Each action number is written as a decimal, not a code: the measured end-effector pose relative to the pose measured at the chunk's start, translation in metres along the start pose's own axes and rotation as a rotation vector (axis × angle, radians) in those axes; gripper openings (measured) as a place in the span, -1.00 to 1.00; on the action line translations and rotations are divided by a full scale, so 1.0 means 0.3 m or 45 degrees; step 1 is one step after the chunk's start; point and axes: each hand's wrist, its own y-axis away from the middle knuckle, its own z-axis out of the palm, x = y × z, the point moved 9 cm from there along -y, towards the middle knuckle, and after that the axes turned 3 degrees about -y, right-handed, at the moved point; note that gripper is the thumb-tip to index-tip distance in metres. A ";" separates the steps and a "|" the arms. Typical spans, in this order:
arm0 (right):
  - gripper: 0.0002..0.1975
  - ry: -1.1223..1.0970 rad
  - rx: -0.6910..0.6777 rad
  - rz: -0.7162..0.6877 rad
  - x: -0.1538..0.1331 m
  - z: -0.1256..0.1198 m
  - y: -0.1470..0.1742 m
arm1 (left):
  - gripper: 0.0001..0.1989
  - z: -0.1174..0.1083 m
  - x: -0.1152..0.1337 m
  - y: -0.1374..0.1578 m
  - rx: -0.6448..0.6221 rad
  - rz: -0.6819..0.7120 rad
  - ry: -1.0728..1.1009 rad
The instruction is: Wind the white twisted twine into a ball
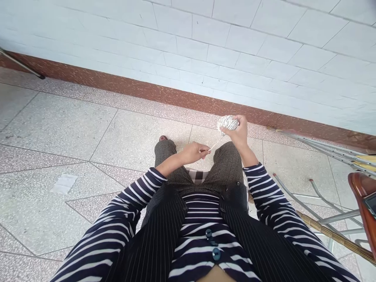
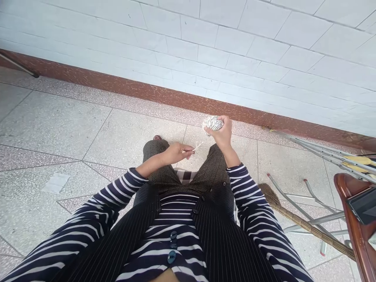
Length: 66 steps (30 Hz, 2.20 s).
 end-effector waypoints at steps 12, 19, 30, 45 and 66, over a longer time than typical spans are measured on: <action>-0.54 -0.740 -0.867 0.768 0.139 0.228 0.331 | -0.69 -0.172 0.015 -0.098 0.237 0.188 -0.564; -0.36 -1.114 -0.800 0.739 0.054 0.201 0.288 | -0.69 -0.176 -0.139 -0.080 0.310 -0.038 0.001; -0.31 -1.129 -0.600 0.669 -0.040 0.129 0.239 | -0.53 -0.072 -0.322 -0.060 0.429 -0.269 0.433; -0.43 -1.312 -0.207 0.560 -0.023 -0.063 0.130 | -0.68 -0.109 -0.434 0.034 0.595 -0.440 1.185; -0.50 -1.231 -0.375 0.479 -0.201 0.008 0.125 | -0.45 -0.161 -0.353 -0.118 0.485 -0.232 0.074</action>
